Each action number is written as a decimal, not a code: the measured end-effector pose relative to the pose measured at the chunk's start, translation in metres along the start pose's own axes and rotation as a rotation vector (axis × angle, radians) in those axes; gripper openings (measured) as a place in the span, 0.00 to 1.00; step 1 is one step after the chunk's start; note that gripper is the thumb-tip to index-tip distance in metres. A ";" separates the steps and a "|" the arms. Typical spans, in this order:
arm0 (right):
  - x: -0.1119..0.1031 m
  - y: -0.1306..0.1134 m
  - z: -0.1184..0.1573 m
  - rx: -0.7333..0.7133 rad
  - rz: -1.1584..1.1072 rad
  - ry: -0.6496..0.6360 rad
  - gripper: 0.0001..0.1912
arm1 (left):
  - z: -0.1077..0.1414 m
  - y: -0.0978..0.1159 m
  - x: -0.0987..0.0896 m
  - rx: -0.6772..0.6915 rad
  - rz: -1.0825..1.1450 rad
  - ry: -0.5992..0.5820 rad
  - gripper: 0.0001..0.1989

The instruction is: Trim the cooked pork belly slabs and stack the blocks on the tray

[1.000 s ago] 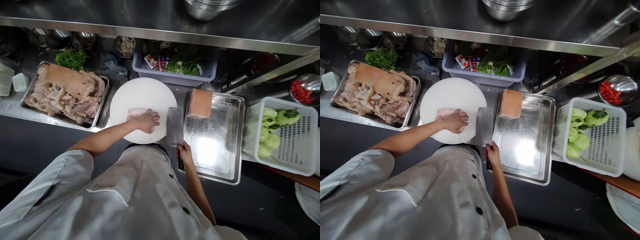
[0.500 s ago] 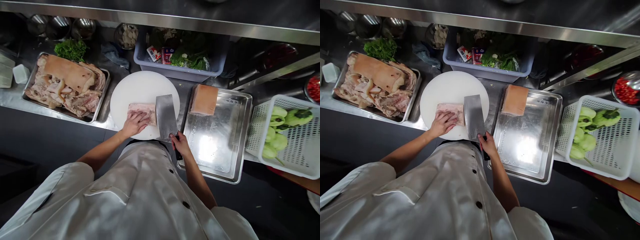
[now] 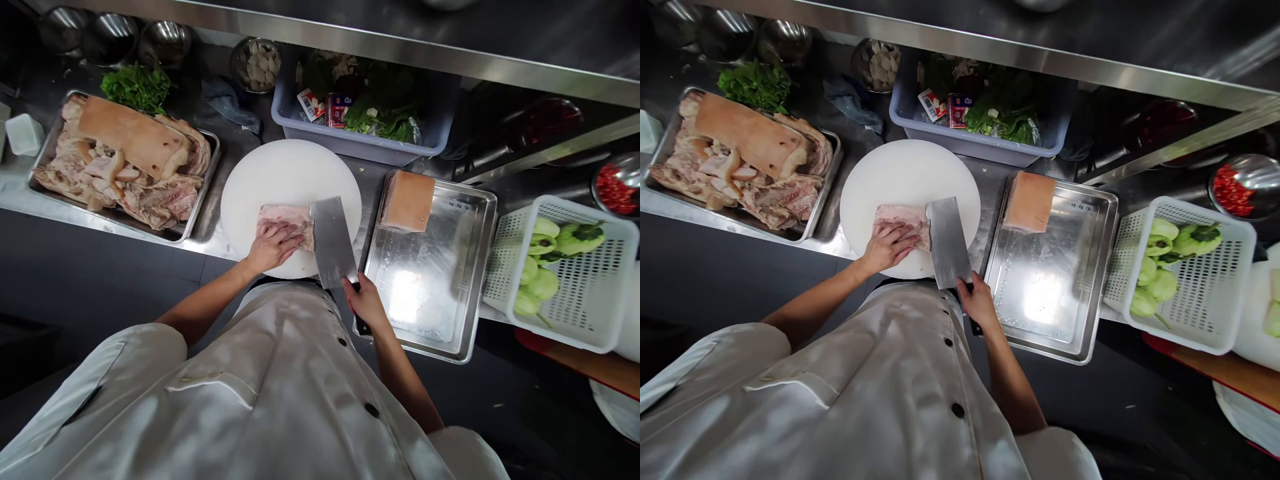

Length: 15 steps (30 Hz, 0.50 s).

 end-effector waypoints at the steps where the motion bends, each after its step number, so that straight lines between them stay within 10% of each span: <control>1: -0.002 0.002 0.004 0.006 0.012 0.004 0.20 | 0.000 0.000 0.000 0.007 -0.001 0.002 0.18; 9: 0.031 -0.035 -0.055 -0.037 -0.023 -0.007 0.19 | 0.001 -0.007 0.000 -0.005 0.058 0.007 0.18; 15: 0.020 0.007 0.001 0.060 -0.054 -0.107 0.21 | 0.000 -0.010 -0.001 -0.003 0.125 0.052 0.16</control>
Point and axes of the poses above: each hand's wrist, its own z-axis away from the middle knuckle, its own x-axis out of the palm, y = z × x, the point moved 4 cm from there along -z, towards the middle knuckle, and after that the axes turned 7 degrees about y, right-handed, at the moved point
